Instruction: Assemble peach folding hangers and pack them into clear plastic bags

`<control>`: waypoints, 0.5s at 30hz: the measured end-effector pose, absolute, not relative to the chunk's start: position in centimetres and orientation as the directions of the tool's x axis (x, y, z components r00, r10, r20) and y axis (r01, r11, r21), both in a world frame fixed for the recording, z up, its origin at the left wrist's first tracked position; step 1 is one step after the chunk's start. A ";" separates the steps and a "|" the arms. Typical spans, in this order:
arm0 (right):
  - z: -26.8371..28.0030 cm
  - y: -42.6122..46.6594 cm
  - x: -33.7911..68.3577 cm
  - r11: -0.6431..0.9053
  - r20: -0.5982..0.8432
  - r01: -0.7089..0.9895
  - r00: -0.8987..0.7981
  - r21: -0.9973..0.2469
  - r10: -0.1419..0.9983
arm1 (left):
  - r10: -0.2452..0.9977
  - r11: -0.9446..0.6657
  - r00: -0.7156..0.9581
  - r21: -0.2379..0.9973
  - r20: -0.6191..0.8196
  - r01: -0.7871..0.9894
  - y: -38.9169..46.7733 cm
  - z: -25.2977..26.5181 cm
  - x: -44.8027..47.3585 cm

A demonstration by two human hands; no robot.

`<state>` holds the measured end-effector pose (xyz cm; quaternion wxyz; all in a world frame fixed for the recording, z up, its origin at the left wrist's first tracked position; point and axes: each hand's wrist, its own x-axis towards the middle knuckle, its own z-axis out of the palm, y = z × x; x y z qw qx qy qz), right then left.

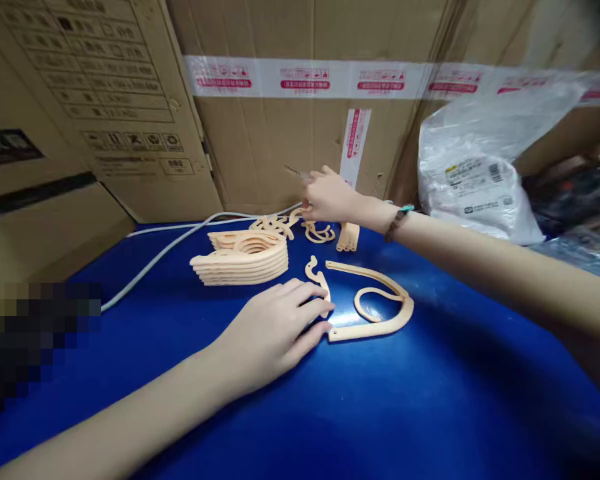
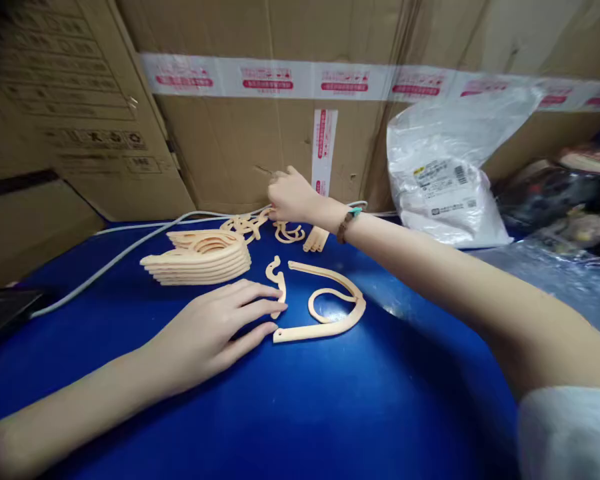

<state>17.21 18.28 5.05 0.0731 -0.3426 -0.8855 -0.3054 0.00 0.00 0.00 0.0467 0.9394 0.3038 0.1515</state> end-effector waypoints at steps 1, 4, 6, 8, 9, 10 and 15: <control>5.3 18.1 17.3 0.580 0.336 0.642 -0.762 0.501 0.554 | 0.586 -0.810 0.770 0.180 0.253 0.558 0.1 0.0 0.0; 6.0 17.7 17.8 0.570 0.326 0.612 -0.784 0.548 0.528 | 0.589 -0.808 0.769 0.179 0.248 0.561 0.2 0.0 0.1; 6.6 17.3 18.1 0.550 0.314 0.582 -0.802 0.599 0.508 | 0.589 -0.808 0.768 0.179 0.251 0.561 0.2 0.0 0.1; 7.3 16.8 18.5 0.525 0.309 0.569 -0.807 0.633 0.503 | 0.590 -0.808 0.766 0.178 0.256 0.562 0.2 0.0 0.1; 7.7 16.5 18.7 0.516 0.311 0.570 -0.806 0.639 0.504 | 0.590 -0.807 0.764 0.177 0.260 0.563 0.1 0.1 0.1; 8.1 16.1 19.0 0.511 0.321 0.576 -0.802 0.638 0.504 | 0.589 -0.808 0.764 0.175 0.262 0.563 0.1 0.1 0.1; 9.3 12.9 21.3 0.510 0.439 0.652 -0.757 0.561 0.484 | 0.573 -0.819 0.766 0.165 0.292 0.550 0.0 -0.1 0.1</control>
